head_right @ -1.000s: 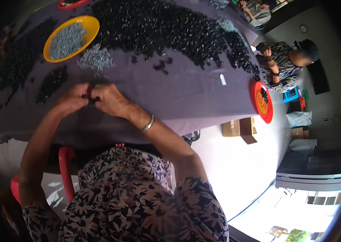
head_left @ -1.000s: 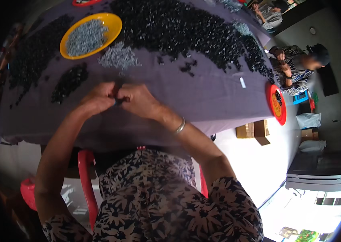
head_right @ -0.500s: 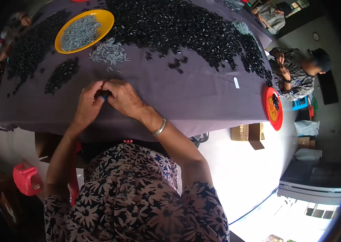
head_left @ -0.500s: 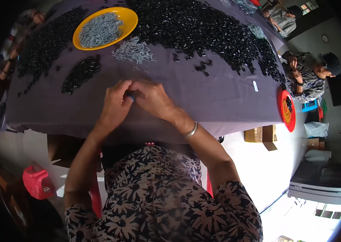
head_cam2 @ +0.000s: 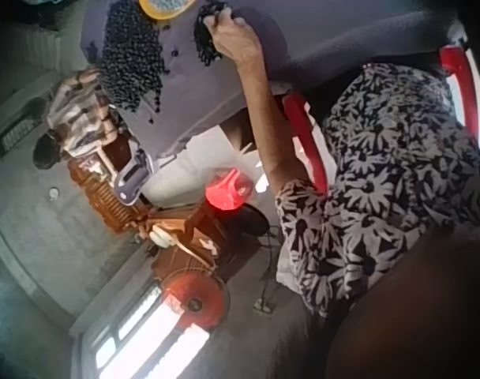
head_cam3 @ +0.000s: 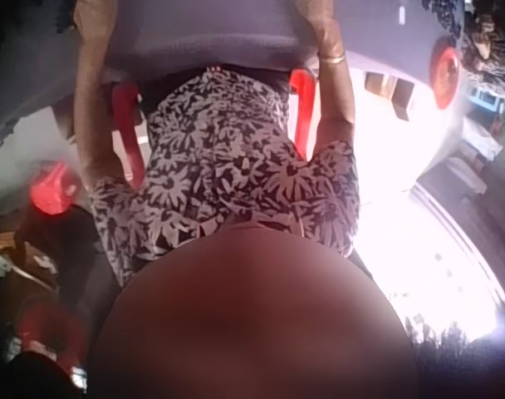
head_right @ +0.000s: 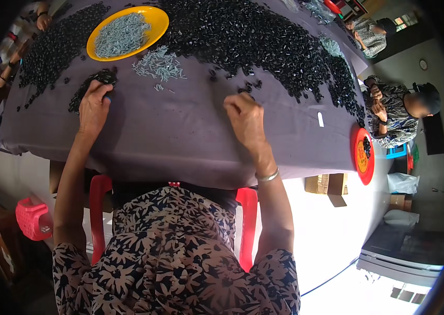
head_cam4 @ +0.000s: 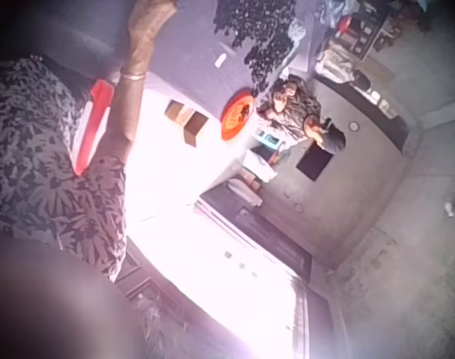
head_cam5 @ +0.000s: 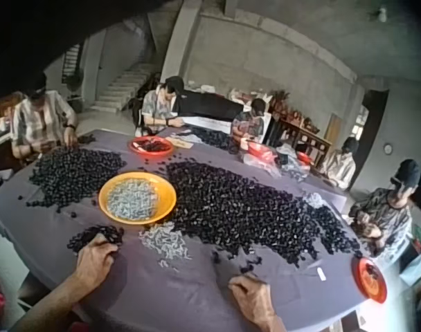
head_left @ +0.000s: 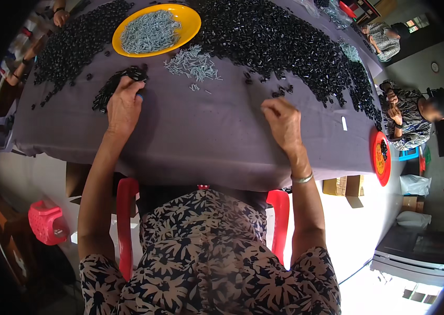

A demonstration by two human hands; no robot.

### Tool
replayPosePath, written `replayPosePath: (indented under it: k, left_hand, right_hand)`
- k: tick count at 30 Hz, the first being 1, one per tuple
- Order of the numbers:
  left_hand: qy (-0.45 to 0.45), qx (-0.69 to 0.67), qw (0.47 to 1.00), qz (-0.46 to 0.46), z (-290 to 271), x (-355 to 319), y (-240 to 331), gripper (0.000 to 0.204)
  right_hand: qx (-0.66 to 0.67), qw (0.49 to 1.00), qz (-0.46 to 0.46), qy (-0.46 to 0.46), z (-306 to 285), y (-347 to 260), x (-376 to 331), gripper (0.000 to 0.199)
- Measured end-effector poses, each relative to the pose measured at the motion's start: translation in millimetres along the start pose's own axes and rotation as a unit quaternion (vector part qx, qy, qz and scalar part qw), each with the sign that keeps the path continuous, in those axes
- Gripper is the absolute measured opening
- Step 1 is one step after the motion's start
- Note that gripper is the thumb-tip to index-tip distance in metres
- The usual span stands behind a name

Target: Sorting small black plastic components and separating them on a table.

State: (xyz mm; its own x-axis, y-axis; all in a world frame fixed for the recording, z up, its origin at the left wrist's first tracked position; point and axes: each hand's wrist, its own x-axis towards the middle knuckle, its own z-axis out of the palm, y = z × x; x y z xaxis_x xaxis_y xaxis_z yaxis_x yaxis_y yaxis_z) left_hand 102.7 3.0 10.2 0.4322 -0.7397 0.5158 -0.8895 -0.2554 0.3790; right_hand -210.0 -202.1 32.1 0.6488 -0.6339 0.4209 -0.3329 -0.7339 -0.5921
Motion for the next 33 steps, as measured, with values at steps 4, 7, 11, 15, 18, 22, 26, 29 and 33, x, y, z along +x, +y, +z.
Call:
replayPosePath:
  k: [4, 7, 11, 15, 18, 22, 26, 29, 33]
  left_hand:
    - [0.07, -0.055, 0.996, 0.022, -3.1, -0.8, 26.2, 0.038]
    - [-0.01, -0.183, 0.982, 0.044, 8.8, -18.8, 71.5, 0.037]
    - [-0.085, -0.234, 0.967, 0.051, 30.9, -42.7, 98.0, 0.036]
    - [-0.103, -0.28, 0.954, 0.012, 28.3, -38.2, 92.8, 0.036]
    - [-0.1, -0.288, 0.952, 0.017, 29.0, -40.5, 89.1, 0.035]
    - [-0.11, -0.319, 0.941, 0.009, 25.5, -41.2, 86.8, 0.037]
    - [-0.06, -0.474, 0.877, -0.049, 28.1, -39.9, 87.7, 0.051]
    - [-0.052, -0.603, 0.788, -0.115, 26.6, -40.6, 87.9, 0.058]
    - [-0.07, -0.638, 0.764, -0.059, 31.6, -38.6, 81.3, 0.057]
  right_hand:
    - [-0.021, 0.999, -0.038, 0.024, 15.4, 11.4, 36.1, 0.01]
    - [-0.048, 0.998, -0.036, 0.001, 29.0, 18.9, 55.2, 0.014]
    - [-0.133, 0.988, -0.076, -0.033, 39.8, 22.4, 66.4, 0.012]
    - [-0.134, 0.986, -0.092, -0.039, 32.8, 19.2, 71.9, 0.006]
    - [-0.141, 0.986, -0.078, -0.053, 31.1, 4.2, 67.0, 0.007]
    - [0.078, 0.996, -0.027, -0.037, 43.6, -31.2, 40.3, 0.007]
    - [0.298, 0.947, 0.05, -0.109, 63.9, -51.8, 18.4, 0.011]
    - [0.388, 0.912, 0.059, -0.122, 75.6, -62.9, 8.6, 0.017]
    - [0.395, 0.912, 0.028, -0.109, 84.2, -64.6, 5.6, 0.015]
